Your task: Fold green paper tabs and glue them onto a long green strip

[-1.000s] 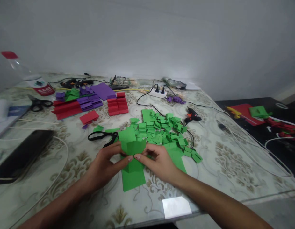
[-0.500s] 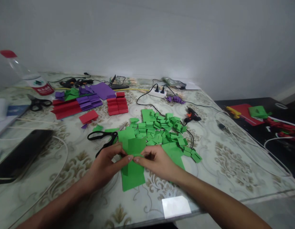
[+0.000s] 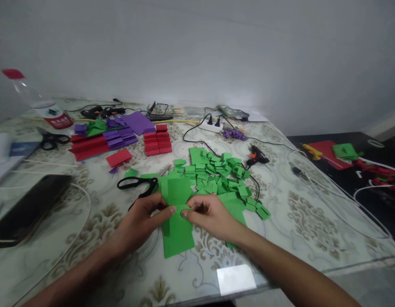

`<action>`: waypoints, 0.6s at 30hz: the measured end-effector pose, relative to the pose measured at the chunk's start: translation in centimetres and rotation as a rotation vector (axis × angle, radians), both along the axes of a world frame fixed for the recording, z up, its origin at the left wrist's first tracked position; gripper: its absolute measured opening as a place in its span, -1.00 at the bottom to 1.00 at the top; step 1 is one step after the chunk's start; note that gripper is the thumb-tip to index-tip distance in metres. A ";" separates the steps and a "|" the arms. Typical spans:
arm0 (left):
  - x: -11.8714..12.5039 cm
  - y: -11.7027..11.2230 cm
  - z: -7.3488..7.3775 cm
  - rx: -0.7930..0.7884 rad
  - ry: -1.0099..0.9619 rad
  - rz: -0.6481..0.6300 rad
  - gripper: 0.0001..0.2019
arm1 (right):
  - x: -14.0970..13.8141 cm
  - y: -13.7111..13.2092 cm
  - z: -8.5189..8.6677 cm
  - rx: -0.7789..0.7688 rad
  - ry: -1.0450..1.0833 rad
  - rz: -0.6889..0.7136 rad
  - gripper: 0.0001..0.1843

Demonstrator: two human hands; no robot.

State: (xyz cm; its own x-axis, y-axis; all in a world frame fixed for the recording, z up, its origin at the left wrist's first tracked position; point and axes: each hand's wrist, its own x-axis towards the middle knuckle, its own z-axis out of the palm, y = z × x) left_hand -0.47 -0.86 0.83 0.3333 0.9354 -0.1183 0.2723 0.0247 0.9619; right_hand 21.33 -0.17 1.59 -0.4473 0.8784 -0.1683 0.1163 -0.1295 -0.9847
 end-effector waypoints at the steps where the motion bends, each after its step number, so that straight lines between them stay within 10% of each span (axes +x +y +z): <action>1: 0.0 0.0 0.0 -0.016 -0.007 -0.014 -0.71 | -0.1 0.0 0.0 -0.001 0.005 -0.002 -0.57; 18: 0.1 -0.2 0.0 -0.001 0.066 -0.158 -0.79 | -0.1 -0.5 0.1 0.031 -0.031 -0.002 -0.49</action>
State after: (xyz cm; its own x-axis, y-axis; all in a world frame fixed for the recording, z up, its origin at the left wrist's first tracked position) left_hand -0.39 -1.10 0.85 0.4680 0.8716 -0.1456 0.3351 -0.0225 0.9419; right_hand 21.18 -0.67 1.68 -0.4402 0.8845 -0.1547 0.1465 -0.0992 -0.9842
